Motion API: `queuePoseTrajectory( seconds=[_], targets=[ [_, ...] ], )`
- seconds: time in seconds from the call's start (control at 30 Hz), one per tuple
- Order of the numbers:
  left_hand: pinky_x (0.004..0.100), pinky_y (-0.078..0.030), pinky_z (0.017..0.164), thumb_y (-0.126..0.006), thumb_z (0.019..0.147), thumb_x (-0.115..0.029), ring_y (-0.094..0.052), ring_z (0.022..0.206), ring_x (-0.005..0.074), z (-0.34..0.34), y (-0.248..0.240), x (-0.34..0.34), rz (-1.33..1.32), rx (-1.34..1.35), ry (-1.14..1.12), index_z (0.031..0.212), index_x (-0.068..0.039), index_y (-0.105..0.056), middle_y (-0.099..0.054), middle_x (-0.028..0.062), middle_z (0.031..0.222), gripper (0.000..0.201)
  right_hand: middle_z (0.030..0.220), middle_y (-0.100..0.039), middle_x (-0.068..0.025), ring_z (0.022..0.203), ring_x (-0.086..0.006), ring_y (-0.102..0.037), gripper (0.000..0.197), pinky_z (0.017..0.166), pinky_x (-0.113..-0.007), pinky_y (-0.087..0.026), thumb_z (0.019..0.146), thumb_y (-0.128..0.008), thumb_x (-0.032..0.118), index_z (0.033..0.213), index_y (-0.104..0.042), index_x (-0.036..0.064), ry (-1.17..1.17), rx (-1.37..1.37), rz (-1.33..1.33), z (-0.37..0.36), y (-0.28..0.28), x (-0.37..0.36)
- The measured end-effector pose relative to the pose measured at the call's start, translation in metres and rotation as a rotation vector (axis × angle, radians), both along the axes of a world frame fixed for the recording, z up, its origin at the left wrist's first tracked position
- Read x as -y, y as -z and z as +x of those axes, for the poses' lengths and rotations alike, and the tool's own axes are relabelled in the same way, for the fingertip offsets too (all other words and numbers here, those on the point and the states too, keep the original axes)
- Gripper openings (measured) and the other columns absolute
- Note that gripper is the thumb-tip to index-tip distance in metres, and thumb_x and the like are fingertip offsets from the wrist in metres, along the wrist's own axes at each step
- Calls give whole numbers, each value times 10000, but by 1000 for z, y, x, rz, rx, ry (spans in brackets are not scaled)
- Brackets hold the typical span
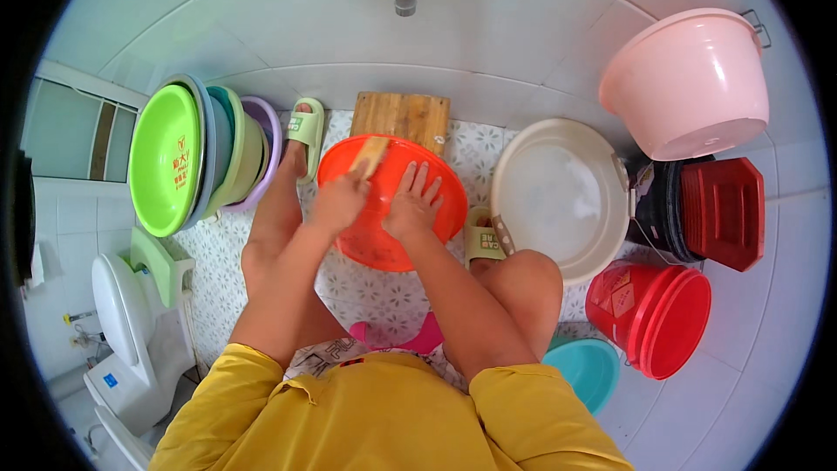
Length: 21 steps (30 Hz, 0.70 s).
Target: The person cleans a plastic basin by scrubbing the outside with a brush, wetting the brush and rubbing it on soap, and then scrubbing the inside of the basin.
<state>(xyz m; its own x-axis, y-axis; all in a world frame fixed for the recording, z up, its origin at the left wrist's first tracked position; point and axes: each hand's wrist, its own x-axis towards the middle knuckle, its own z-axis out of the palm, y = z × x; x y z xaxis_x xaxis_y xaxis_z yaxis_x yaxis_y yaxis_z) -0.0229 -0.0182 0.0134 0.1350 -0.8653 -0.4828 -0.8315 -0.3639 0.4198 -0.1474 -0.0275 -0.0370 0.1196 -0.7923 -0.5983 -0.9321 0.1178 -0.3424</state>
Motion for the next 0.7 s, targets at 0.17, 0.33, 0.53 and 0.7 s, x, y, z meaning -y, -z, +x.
queuePoseTrajectory(
  seconds=[0.17, 0.33, 0.53, 0.7],
  targets=[
    [442, -453, 863, -423, 870, -280, -581, 970, 377, 54, 21, -3, -2, 26, -142, 1334, -105, -413, -606, 226, 1034, 496, 1506, 43, -151, 1368, -416, -23, 1079, 1086, -523, -159, 667, -712, 181, 1436, 35, 63, 14, 11, -17, 4, -2, -1],
    [453, -457, 854, -432, 870, -277, -590, 946, 380, 17, 9, -4, -23, 43, -88, 1343, -134, -405, -613, 217, 1026, 494, 1506, 46, -149, 1369, -414, -19, 1086, 1086, -526, -156, 662, -711, 179, 1435, 43, 63, 13, 2, -8, 2, 0, 0],
    [464, -468, 793, -480, 872, -267, -604, 855, 390, -11, 7, -11, -89, 0, 5, 1337, -176, -419, -625, 233, 903, 478, 1507, 48, -147, 1370, -411, -12, 1097, 1086, -529, -153, 654, -712, 178, 1435, 50, 69, 14, -10, 2, 2, 0, 1],
    [476, -470, 809, -437, 883, -296, -606, 883, 392, 26, 22, -9, -81, 39, -57, 1347, -180, -400, -626, 230, 958, 481, 1506, 55, -148, 1370, -413, -7, 1104, 1084, -536, -153, 651, -714, 166, 1435, 57, 73, 7, 8, 13, 2, 1, 1]
  ],
)
